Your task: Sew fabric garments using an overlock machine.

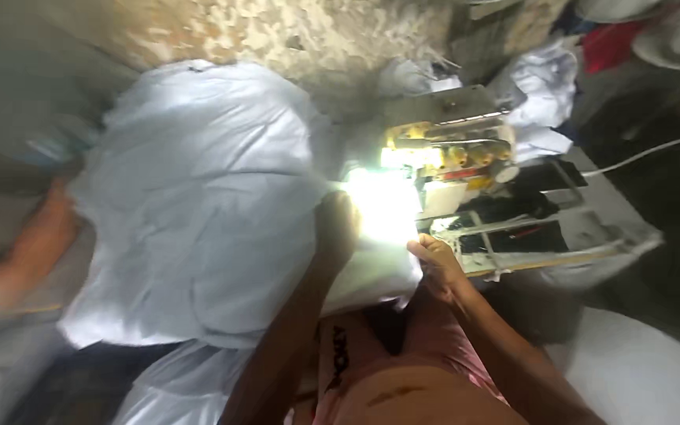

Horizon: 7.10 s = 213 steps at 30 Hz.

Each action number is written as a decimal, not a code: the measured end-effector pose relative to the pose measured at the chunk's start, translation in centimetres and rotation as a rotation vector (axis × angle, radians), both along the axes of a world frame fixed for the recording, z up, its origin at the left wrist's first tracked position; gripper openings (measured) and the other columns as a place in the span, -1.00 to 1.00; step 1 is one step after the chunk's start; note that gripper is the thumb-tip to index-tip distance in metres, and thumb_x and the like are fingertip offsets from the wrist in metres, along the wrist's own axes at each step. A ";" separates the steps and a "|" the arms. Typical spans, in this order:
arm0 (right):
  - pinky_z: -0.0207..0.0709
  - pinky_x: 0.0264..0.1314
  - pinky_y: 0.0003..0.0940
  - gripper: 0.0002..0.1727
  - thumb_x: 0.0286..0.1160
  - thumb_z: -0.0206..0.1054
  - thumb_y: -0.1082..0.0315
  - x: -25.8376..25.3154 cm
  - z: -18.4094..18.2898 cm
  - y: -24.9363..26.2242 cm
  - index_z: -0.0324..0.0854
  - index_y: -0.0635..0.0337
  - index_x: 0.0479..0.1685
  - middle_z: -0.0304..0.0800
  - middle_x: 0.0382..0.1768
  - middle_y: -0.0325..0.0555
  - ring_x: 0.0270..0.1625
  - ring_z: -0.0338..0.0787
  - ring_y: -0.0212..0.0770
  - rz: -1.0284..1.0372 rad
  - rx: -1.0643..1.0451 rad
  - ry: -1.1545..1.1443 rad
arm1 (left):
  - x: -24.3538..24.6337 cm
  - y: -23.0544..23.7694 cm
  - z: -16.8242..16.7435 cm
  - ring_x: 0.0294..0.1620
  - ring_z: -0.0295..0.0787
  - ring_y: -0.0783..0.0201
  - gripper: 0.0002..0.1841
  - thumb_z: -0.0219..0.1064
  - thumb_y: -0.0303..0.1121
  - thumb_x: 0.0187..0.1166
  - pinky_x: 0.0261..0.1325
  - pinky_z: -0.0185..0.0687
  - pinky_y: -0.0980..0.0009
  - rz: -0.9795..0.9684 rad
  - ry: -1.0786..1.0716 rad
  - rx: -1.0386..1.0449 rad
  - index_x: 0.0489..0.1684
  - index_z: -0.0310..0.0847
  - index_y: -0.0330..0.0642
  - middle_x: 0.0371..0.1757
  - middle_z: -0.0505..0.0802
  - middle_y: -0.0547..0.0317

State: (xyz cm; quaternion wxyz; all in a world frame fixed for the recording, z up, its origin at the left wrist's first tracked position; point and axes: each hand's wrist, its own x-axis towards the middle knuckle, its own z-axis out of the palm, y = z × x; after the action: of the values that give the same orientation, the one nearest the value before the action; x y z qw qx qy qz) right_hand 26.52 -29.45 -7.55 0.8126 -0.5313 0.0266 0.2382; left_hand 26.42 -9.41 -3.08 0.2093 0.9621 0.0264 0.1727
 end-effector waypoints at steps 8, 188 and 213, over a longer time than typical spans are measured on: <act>0.44 -0.41 -0.58 -0.75 0.47 0.41 0.52 -0.2 -0.6 0.4 0.51 0.12 -0.54 0.54 -0.63 -0.33 -0.56 0.50 -0.51 0.005 -0.030 -0.161 | -0.2 1.1 -0.8 0.30 0.63 -0.46 -0.76 0.39 -0.42 0.58 0.24 0.46 -0.34 -0.026 0.009 0.041 -0.24 0.70 -0.54 0.07 0.79 -0.45; 0.52 -0.44 -0.63 -0.85 0.66 0.26 0.42 1.8 0.4 1.6 0.50 0.00 -0.30 0.60 -0.49 -0.37 -0.53 0.56 -0.54 -0.009 0.013 0.061 | -14.3 -6.0 -3.2 -0.36 0.63 0.76 -0.84 0.30 -0.39 0.68 -0.21 0.54 0.74 -0.408 0.880 -1.064 -0.16 0.79 -0.24 -0.37 0.79 0.49; 0.39 -0.57 -0.62 -0.90 0.65 0.34 0.33 0.9 -1.3 1.7 0.60 0.08 -0.24 0.60 -0.53 -0.29 -0.62 0.47 -0.52 -0.048 -0.273 -0.243 | -12.2 -6.0 -5.1 -0.22 0.71 0.59 -0.74 0.27 -0.31 0.72 -0.02 0.58 0.59 -0.409 0.689 -0.802 -0.07 0.83 -0.32 -0.23 0.88 0.16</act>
State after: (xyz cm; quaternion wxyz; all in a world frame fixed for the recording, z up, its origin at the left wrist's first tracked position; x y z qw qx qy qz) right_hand 27.39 -27.71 -8.81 0.7357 -0.6606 -0.0271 0.1468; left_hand 14.24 -15.45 -8.22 0.5668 0.7937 -0.0303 -0.2189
